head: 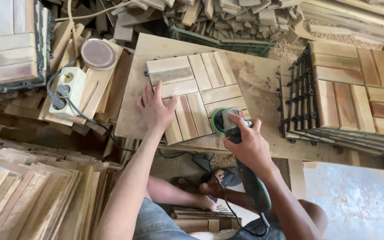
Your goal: The person uses a handheld electric sander to smooth the surface of a wooden tile composed of smaller rectangular pieces. The person holds the tile steady with one hand while moving the sander across the surface with the other.
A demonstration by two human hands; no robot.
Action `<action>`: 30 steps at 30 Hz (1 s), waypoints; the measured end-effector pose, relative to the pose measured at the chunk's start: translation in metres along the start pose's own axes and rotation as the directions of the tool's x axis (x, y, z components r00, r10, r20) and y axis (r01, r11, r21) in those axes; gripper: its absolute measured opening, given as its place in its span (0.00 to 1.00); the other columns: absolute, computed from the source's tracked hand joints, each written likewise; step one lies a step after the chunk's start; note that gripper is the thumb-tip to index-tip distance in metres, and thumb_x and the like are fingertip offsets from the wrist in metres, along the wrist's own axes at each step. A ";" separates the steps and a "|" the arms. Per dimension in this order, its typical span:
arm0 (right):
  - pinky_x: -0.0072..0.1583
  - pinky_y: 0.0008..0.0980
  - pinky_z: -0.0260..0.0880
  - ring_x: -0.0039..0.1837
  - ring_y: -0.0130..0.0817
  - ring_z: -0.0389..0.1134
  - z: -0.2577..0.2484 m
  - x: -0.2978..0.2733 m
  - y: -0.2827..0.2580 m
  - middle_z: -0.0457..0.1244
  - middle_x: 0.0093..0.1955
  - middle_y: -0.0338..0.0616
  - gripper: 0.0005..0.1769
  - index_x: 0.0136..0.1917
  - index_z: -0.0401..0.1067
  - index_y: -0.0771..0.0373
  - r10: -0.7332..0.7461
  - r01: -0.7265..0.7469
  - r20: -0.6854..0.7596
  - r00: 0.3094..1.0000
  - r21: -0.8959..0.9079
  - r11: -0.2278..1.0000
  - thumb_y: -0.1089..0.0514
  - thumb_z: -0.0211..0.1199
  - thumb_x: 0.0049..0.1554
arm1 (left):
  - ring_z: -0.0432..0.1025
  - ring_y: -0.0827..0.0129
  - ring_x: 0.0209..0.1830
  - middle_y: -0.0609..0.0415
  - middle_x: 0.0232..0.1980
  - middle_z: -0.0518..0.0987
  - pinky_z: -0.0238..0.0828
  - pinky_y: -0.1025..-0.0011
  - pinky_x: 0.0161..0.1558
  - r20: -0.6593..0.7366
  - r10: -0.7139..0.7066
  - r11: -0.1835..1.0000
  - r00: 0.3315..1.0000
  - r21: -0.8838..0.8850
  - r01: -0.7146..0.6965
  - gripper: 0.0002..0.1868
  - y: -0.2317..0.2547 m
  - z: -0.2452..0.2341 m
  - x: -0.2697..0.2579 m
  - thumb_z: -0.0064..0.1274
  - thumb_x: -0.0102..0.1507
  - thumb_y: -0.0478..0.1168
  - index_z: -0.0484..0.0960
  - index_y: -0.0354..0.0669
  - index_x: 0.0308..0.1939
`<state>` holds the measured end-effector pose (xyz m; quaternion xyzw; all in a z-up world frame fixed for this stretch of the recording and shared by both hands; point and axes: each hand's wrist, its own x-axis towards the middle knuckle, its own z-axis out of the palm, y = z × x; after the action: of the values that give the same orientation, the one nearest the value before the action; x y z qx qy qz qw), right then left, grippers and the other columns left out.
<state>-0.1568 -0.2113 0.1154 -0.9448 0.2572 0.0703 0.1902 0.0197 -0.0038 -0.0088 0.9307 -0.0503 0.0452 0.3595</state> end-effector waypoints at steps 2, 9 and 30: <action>0.64 0.56 0.70 0.59 0.66 0.70 -0.002 -0.001 -0.002 0.50 0.71 0.44 0.44 0.71 0.59 0.19 -0.007 0.007 -0.002 1.000 -0.014 1.000 0.39 0.71 0.43 | 0.44 0.52 0.83 0.39 0.80 0.55 0.31 0.50 0.75 -0.017 0.005 1.000 1.000 -0.003 -0.005 0.41 -0.002 0.002 -0.001 0.49 0.64 0.65 0.62 0.54 0.76; 0.64 0.61 0.68 0.61 0.73 0.68 -0.023 0.016 0.055 0.51 0.69 0.55 0.43 0.72 0.60 0.28 0.019 -0.021 -0.108 0.994 -0.013 1.000 0.44 0.70 0.45 | 0.47 0.53 0.82 0.40 0.79 0.59 0.33 0.51 0.75 -0.085 0.015 1.000 0.996 -0.008 -0.016 0.38 -0.004 0.011 0.000 0.51 0.63 0.63 0.65 0.54 0.75; 0.63 0.58 0.70 0.58 0.71 0.70 -0.020 0.009 0.052 0.50 0.70 0.49 0.41 0.72 0.59 0.25 0.005 -0.005 -0.081 0.997 -0.001 1.000 0.42 0.68 0.46 | 0.51 0.56 0.81 0.42 0.78 0.61 0.38 0.54 0.75 -0.127 0.002 1.000 0.992 -0.003 -0.002 0.34 -0.008 0.014 0.001 0.51 0.64 0.59 0.69 0.57 0.73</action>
<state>-0.1753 -0.2646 0.1145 -0.9463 0.2673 0.0324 0.1789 0.0222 -0.0073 -0.0250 0.9252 -0.0282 0.1046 0.3636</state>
